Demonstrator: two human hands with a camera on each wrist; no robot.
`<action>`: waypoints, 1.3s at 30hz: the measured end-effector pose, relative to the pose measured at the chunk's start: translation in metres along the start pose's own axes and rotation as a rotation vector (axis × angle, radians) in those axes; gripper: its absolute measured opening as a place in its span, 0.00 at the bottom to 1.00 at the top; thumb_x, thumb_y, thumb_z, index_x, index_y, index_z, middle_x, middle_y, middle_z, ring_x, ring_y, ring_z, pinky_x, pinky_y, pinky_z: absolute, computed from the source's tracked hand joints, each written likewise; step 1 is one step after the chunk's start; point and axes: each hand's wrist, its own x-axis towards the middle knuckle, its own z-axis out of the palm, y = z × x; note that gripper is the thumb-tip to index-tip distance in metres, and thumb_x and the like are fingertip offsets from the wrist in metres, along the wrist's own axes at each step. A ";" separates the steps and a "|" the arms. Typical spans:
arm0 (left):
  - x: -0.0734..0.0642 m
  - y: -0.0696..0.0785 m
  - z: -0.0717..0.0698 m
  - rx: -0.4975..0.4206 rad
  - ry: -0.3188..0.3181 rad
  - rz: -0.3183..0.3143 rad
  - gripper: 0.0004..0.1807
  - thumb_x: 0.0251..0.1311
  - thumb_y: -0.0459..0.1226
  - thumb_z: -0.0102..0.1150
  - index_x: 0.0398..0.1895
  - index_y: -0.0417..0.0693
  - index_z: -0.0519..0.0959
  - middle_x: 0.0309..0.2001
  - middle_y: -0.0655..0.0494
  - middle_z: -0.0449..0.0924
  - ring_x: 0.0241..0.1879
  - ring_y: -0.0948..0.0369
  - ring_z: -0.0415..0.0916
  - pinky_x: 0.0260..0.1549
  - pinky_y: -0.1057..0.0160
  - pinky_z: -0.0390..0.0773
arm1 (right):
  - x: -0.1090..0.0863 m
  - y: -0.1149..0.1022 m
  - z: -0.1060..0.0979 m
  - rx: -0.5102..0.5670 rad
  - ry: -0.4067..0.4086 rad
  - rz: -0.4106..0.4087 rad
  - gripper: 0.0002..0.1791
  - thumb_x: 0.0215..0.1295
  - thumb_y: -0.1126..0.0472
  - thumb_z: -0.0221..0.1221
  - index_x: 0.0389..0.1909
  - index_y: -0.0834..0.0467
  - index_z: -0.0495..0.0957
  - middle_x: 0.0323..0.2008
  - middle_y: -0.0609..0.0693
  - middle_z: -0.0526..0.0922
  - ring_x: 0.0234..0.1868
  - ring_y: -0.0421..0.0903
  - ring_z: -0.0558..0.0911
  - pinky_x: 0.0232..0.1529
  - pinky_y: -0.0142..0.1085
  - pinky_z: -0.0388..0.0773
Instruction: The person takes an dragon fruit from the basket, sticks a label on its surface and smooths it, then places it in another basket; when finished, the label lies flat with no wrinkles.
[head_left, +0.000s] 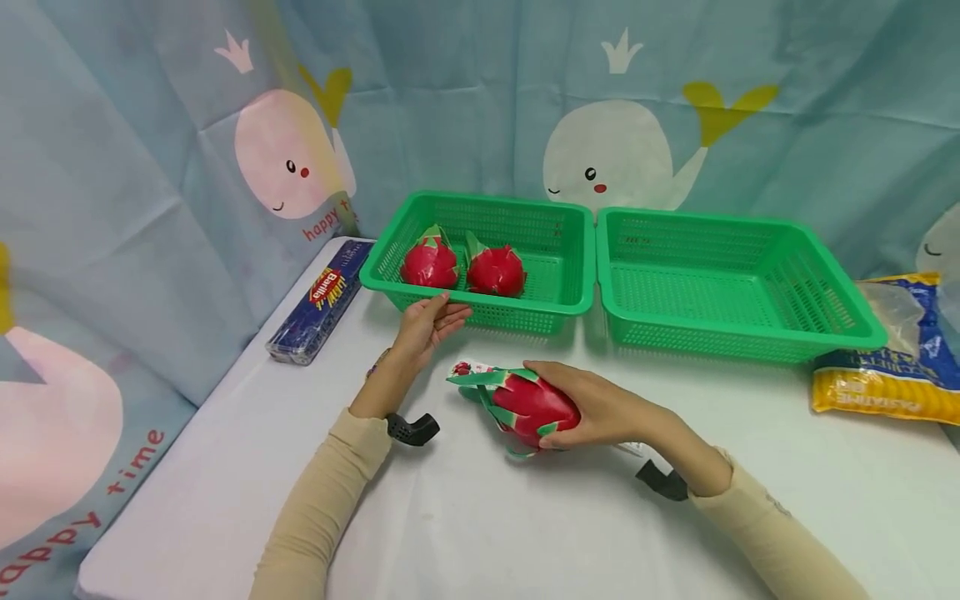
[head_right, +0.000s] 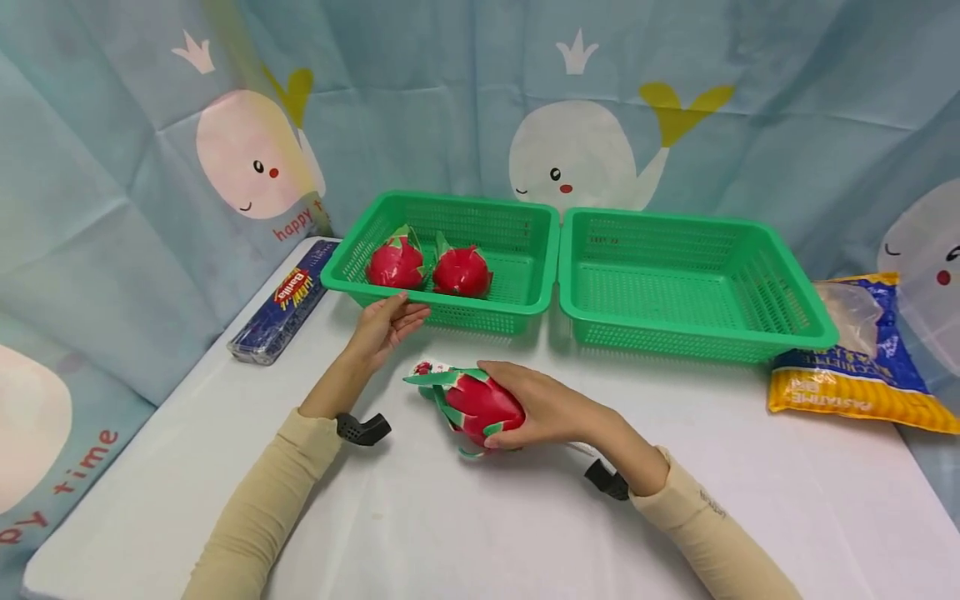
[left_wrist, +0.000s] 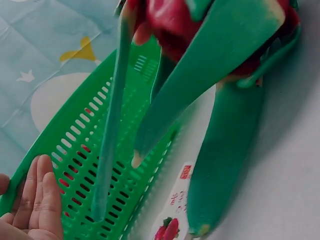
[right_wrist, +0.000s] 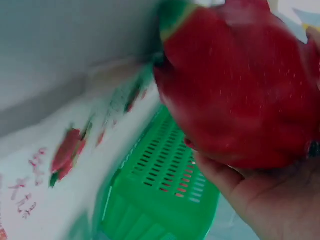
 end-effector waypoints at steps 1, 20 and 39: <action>0.000 -0.001 0.000 0.002 -0.007 0.000 0.10 0.68 0.39 0.44 0.38 0.40 0.71 0.31 0.53 0.85 0.32 0.63 0.84 0.34 0.70 0.80 | 0.001 0.001 -0.002 0.000 -0.020 0.015 0.51 0.46 0.39 0.66 0.69 0.49 0.53 0.59 0.45 0.68 0.55 0.42 0.70 0.41 0.31 0.78; -0.004 0.001 -0.001 0.113 -0.055 -0.003 0.16 0.68 0.41 0.45 0.45 0.34 0.71 0.32 0.56 0.85 0.33 0.63 0.83 0.36 0.69 0.81 | -0.034 0.047 -0.020 0.050 0.113 0.280 0.17 0.60 0.67 0.50 0.49 0.68 0.75 0.45 0.59 0.80 0.45 0.53 0.79 0.45 0.45 0.76; -0.013 -0.014 -0.001 1.429 -0.102 0.111 0.12 0.50 0.31 0.64 0.39 0.34 0.81 0.30 0.46 0.81 0.29 0.58 0.75 0.26 0.66 0.73 | -0.026 0.042 0.003 -0.049 -0.025 0.520 0.09 0.51 0.62 0.64 0.29 0.61 0.75 0.23 0.49 0.72 0.25 0.43 0.67 0.23 0.32 0.63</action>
